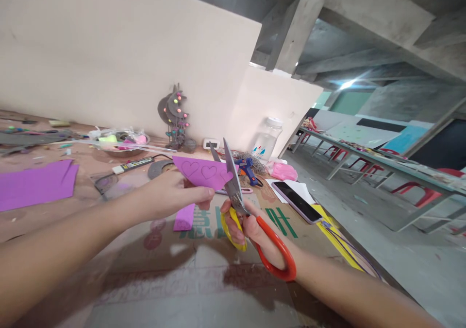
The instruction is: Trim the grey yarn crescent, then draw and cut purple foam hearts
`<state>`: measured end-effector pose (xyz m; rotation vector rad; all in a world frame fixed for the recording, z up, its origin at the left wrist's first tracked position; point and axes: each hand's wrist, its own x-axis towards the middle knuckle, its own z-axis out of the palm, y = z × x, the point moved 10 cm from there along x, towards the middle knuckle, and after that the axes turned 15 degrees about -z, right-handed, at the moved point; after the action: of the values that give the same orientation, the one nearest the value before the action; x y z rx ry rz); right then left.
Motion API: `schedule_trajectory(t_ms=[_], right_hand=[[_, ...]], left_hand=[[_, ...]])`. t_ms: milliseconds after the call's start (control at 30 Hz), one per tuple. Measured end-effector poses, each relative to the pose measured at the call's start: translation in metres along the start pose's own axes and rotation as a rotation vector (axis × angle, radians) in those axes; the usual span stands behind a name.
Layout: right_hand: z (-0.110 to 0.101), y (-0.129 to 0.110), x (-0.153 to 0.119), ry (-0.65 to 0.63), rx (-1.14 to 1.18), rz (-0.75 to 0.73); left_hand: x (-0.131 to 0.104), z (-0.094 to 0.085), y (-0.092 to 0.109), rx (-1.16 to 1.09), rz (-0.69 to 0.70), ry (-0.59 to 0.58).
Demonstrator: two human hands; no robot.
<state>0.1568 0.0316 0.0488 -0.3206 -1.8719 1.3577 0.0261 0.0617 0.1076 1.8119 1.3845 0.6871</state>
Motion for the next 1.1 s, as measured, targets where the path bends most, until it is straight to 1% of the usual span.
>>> schedule_trajectory(t_ms=[167,300,567,733,933,1100], right_hand=[[-0.001,0.004,0.000,0.008,0.012,-0.007],[-0.002,0.004,0.000,0.014,0.017,-0.010],[-0.002,0.004,0.000,0.035,0.041,0.034],[-0.003,0.007,-0.002,0.039,0.058,0.048],[-0.004,0.007,-0.002,0.049,0.035,0.045],[-0.007,0.009,-0.004,0.064,0.023,0.072]], left_hand=[[0.001,-0.003,0.000,0.040,0.006,0.026],[0.001,-0.006,0.001,0.011,0.035,0.037],[0.001,-0.007,0.003,0.000,0.035,0.039],[0.001,-0.013,0.005,-0.008,0.055,0.057],[0.006,-0.021,-0.001,-0.068,0.065,0.072],[0.006,-0.022,-0.004,-0.032,0.050,0.069]])
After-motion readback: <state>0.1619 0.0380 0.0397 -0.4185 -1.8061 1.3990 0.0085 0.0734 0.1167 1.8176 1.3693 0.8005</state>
